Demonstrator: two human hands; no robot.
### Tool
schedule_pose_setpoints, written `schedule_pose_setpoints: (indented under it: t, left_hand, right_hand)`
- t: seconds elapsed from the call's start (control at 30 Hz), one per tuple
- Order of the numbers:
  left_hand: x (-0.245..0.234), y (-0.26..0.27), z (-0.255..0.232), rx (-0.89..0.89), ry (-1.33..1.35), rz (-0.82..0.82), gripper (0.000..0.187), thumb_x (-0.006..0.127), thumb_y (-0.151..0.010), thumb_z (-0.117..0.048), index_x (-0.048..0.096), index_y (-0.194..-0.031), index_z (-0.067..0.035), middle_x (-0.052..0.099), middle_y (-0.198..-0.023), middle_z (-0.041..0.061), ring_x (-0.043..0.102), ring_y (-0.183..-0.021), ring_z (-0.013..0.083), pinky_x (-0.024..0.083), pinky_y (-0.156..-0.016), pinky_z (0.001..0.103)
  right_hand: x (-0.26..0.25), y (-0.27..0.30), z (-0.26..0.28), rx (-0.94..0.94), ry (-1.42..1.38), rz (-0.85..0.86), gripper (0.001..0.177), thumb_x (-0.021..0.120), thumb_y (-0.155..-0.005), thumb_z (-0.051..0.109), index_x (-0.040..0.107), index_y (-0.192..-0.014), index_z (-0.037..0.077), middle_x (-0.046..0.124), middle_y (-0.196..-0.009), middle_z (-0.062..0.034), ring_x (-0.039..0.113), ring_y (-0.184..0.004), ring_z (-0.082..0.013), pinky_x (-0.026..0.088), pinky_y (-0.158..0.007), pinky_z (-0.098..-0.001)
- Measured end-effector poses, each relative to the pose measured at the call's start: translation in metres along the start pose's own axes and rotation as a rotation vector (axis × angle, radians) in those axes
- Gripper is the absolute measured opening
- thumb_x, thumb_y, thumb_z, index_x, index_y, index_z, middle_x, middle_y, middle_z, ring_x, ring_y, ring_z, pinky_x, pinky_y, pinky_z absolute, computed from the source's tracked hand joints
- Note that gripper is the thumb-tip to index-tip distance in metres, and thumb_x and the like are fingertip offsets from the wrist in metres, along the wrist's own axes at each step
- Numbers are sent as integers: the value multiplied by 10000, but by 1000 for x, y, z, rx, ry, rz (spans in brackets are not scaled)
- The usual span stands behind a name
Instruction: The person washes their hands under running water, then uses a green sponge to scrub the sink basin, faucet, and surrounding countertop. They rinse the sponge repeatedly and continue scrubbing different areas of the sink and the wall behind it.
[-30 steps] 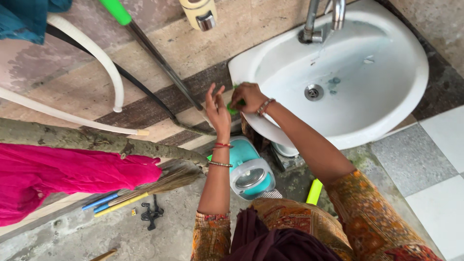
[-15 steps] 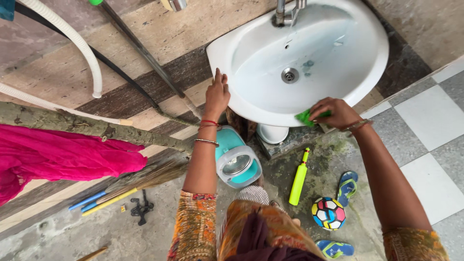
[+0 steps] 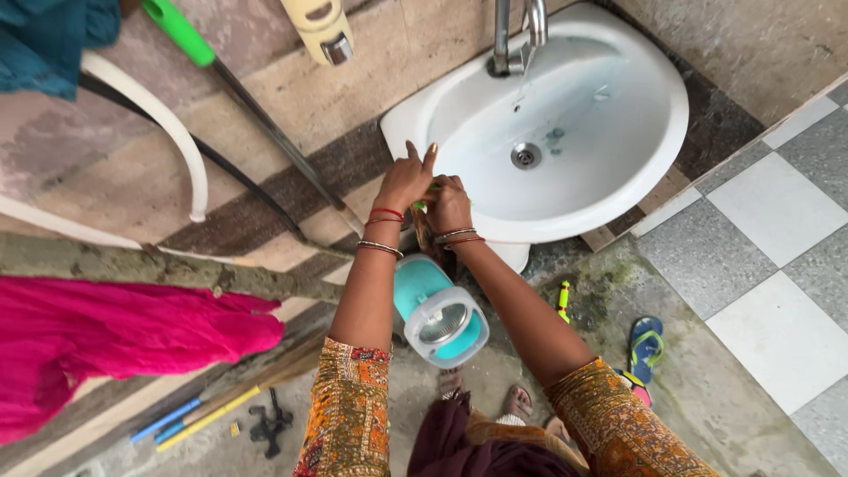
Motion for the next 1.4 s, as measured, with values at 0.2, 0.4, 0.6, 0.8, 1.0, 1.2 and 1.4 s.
schedule_pose_setpoints:
  t: [0.2,0.4,0.6,0.8,1.0,1.2,1.4]
  left_hand:
    - [12,-6,13,144,-125,-43,880,307,-1076,-548,248,-1479,232,688,-897,372,692,-907,493,572,-849,523]
    - [16,3,29,248,-5,18,827,310,-1079,-491,202,-1510,206,732,-1049,303,693,-994,454,560,-883,501]
    - [7,14,42,333,208,23,757,368,-1055,-462,230,-1568,77,708,-1192,245,695,-1026,419,568,-869,477]
    - [15,-5,64,433,372,-305,681,410,-1120,-414,268,-1583,65,625,-1360,307,593,-1255,473,513,-1012,483]
    - [1,-27,64,329,307,-189,726,404,-1106,-417,202,-1575,99,596,-1338,345,617,-1167,504,521,-989,493]
    - [-18,-8,59,213,374,13,735,388,-1046,-440,225,-1572,45,658,-1198,318,691,-1018,460,584,-839,483]
    - [-22,-20,48,235,277,57,759,345,-1077,-464,208,-1565,100,713,-1050,315,687,-990,468,567,-875,486]
  right_hand:
    - [-67,31,-49,-265,-156,171,360,827,-751,-28,837,-1010,222,774,-1137,-30,696,-1134,-250,590,-973,-377]
    - [-224,37,-144,250,95,695,284,813,-801,156,827,-1072,239,785,-1155,2,769,-950,-191,639,-882,-345]
    - [-95,6,-67,68,39,621,240,701,-956,225,765,-1184,184,769,-1161,-36,747,-918,-217,597,-900,-369]
    - [-8,-34,-14,-219,205,217,568,708,-678,87,667,-1242,38,658,-1288,-175,634,-1138,-372,544,-984,-425]
    - [0,-142,-40,-113,492,315,419,605,-887,33,658,-1300,79,608,-1379,-127,580,-1241,-354,497,-1003,-473]
    - [26,-88,-35,-92,460,288,561,513,-911,0,537,-1471,7,468,-1537,-217,440,-1428,-355,329,-1223,-437]
    - [54,-115,-100,-138,590,541,585,460,-945,111,401,-1521,24,343,-1618,-197,344,-1483,-347,288,-1206,-531]
Point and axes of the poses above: each hand's wrist, its own y-axis away from the middle knuckle, its own x-axis out of the palm, z = x × y, the point moved 4 cm from there along -y, towards the middle knuckle
